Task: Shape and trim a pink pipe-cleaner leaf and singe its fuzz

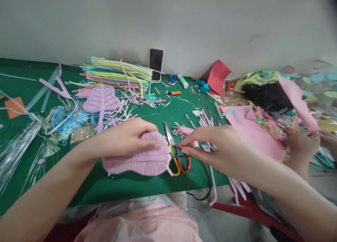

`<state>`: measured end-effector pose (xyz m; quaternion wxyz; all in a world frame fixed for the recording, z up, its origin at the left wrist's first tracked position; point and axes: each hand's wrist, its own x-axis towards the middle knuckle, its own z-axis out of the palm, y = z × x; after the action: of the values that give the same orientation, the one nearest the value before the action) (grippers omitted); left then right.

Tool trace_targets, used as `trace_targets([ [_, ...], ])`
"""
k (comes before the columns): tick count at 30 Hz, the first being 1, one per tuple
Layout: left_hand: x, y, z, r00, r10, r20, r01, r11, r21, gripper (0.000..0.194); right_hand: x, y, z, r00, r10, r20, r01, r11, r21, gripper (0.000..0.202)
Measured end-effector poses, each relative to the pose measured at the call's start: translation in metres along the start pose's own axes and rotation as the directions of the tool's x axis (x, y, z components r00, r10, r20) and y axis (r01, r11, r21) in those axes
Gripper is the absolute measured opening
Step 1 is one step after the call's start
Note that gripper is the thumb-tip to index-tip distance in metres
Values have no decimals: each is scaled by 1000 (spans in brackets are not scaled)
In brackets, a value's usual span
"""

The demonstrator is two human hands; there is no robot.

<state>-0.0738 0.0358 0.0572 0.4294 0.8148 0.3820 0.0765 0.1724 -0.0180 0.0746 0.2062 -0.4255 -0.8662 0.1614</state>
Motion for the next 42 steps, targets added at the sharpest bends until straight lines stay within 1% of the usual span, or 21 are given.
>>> trace_targets([
  [2,3,4,-2,1000,5,25,-5,1000,17,19,6,2,15,996,-69,48,68,997,20,10],
  [4,5,6,-3,999,15,40,-16,999,35,17,9,3,25,990,-125,70,126,992,-12,13],
  [7,6,5,-4,998,19,61,-21,999,37,18,10,2,31,982,-175,63,179,982,-53,15],
  [11,5,-1,-5,997,1,74,1,1000,-20,21,8,0,30,982,-184,35,185,983,-8,15],
  [13,5,-3,-5,997,5,75,-1,999,-46,21,8,0,29,977,-209,31,209,978,-8,15],
  [15,5,-3,-5,997,8,74,-3,998,-65,21,9,-1,28,972,-231,28,232,972,-27,16],
  [20,5,-2,-4,998,19,66,-12,995,-95,20,10,-1,27,970,-243,24,244,969,-33,18],
  [24,5,-5,-3,997,30,65,-24,996,-87,20,9,-2,27,960,-280,19,280,954,-105,20],
  [28,7,-7,-2,997,27,67,-21,996,-92,22,8,-2,27,960,-281,7,279,946,-163,21],
  [34,8,-4,-5,992,2,127,9,997,-82,27,4,0,28,946,-324,-29,308,922,-233,19],
  [37,7,-4,-5,991,-20,134,30,996,-78,25,3,-1,33,950,-311,-25,292,915,-280,19],
  [39,7,-5,-3,993,-22,118,30,997,-71,22,4,-1,34,963,-267,-19,249,921,-300,19],
  [40,7,-5,-2,995,-19,96,25,998,-65,20,4,-1,34,974,-225,-17,209,928,-310,18],
  [42,6,-7,2,999,-18,32,19,999,-37,16,5,2,27,996,-89,11,87,943,-321,16],
])
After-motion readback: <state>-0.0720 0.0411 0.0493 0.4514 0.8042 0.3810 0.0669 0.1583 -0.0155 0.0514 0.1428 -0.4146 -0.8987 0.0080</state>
